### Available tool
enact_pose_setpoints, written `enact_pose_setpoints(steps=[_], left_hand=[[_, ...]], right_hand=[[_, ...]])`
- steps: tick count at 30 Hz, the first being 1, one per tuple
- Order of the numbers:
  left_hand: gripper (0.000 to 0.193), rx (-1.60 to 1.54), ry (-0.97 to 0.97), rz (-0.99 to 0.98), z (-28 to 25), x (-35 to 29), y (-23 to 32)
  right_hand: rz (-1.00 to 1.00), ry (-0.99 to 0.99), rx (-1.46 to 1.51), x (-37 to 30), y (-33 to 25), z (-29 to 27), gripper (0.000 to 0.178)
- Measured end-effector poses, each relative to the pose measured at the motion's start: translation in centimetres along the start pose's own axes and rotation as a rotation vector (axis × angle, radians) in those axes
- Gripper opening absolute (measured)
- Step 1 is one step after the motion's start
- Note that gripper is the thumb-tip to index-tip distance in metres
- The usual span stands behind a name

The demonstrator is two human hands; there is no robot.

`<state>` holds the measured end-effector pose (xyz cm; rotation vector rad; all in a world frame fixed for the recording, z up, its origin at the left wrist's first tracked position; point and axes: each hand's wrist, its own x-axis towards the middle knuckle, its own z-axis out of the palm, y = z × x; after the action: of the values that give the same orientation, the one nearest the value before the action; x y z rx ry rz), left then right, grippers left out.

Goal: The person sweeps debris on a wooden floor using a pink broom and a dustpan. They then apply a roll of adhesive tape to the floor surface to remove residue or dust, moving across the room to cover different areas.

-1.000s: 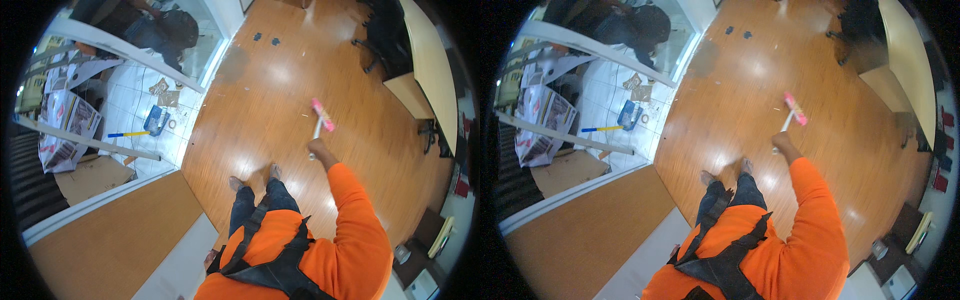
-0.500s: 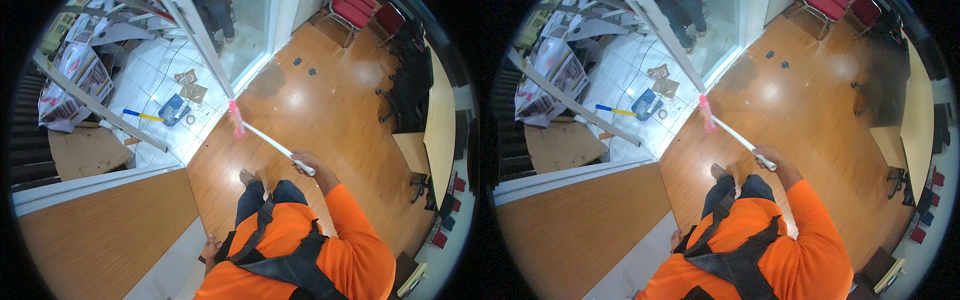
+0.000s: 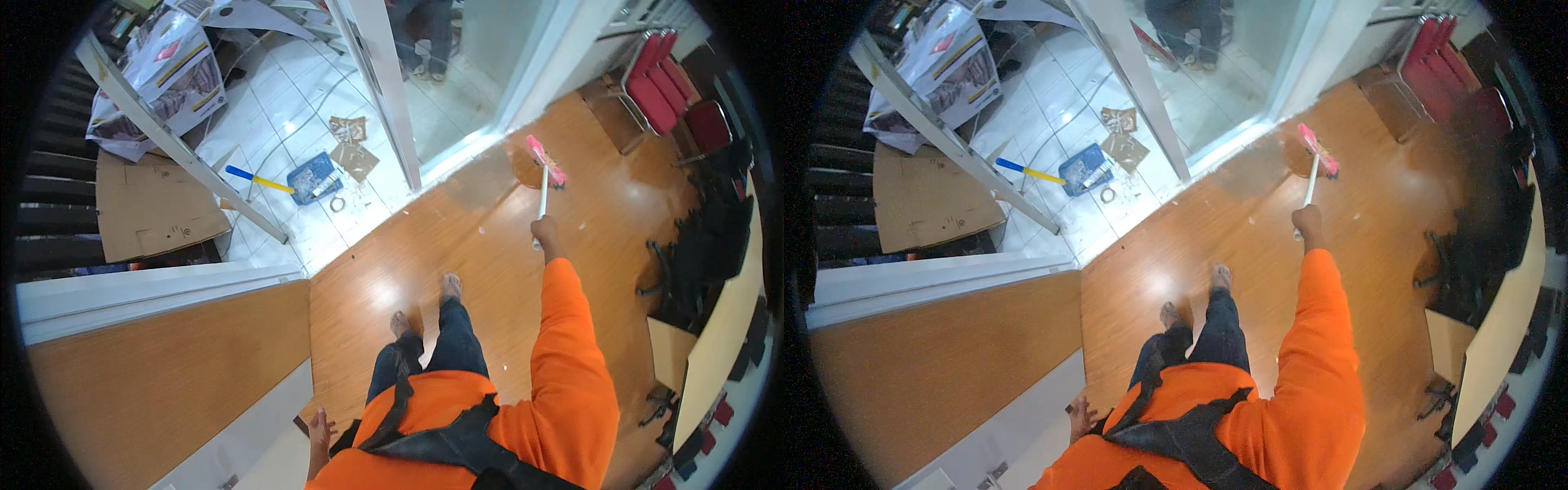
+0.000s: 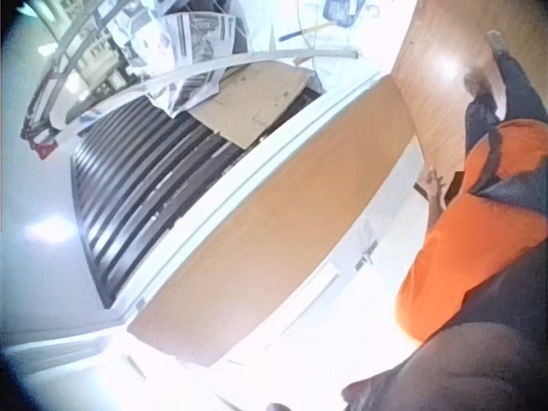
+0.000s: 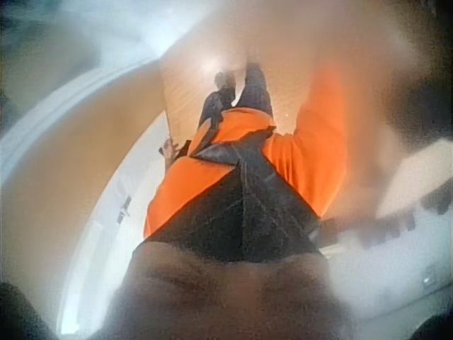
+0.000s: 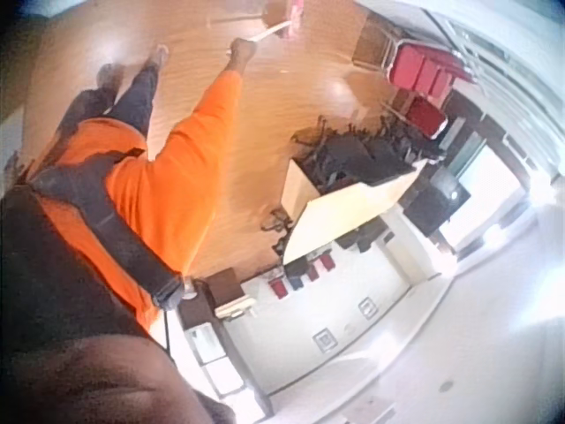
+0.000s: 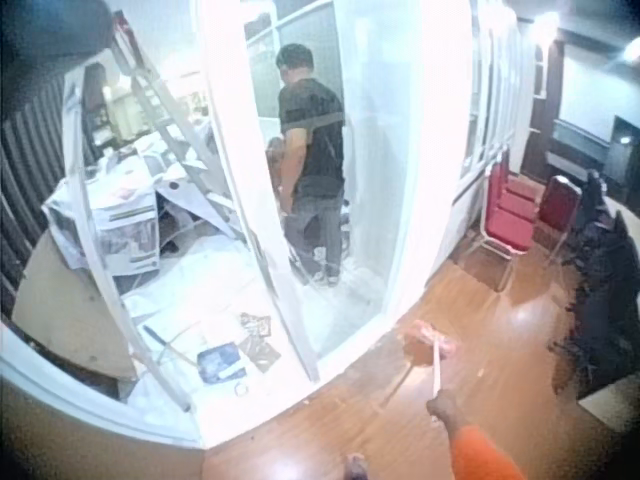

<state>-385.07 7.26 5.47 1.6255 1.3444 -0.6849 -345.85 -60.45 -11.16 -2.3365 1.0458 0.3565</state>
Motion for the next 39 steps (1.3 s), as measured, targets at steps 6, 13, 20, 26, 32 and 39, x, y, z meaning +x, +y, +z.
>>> enact_pose_setpoints(steps=[6, 13, 20, 26, 32, 39], left_hand=[[0.079, 0.008, 0.011, -0.002, 2.7, -3.3, 0.0], [0.072, -0.215, 0.013, -0.073, 4.9, -0.6, -4.5], [0.072, -0.172, -0.071, 0.004, 3.4, 6.2, -3.7], [0.075, -0.45, 0.017, 0.043, -6.6, 10.5, -3.4], [0.073, -0.304, -0.027, -0.053, -11.6, 12.9, -9.9], [0.058, -0.386, -0.097, 0.146, -10.6, 16.4, -3.6]], right_hand=[[-0.023, -0.23, -0.087, 4.8, -6.2, 0.7, 0.028], [-0.078, -0.533, -0.239, -8.2, -9.1, 1.2, 0.028], [-0.071, -0.76, 0.106, -26.0, -16.5, 8.9, 0.027], [-0.101, -0.789, 0.189, -34.1, -23.1, 12.5, 0.037], [-0.194, -0.669, -0.021, -41.3, -21.1, 11.7, 0.049], [0.148, -0.847, 0.2, -42.2, -25.3, 13.9, 0.027]])
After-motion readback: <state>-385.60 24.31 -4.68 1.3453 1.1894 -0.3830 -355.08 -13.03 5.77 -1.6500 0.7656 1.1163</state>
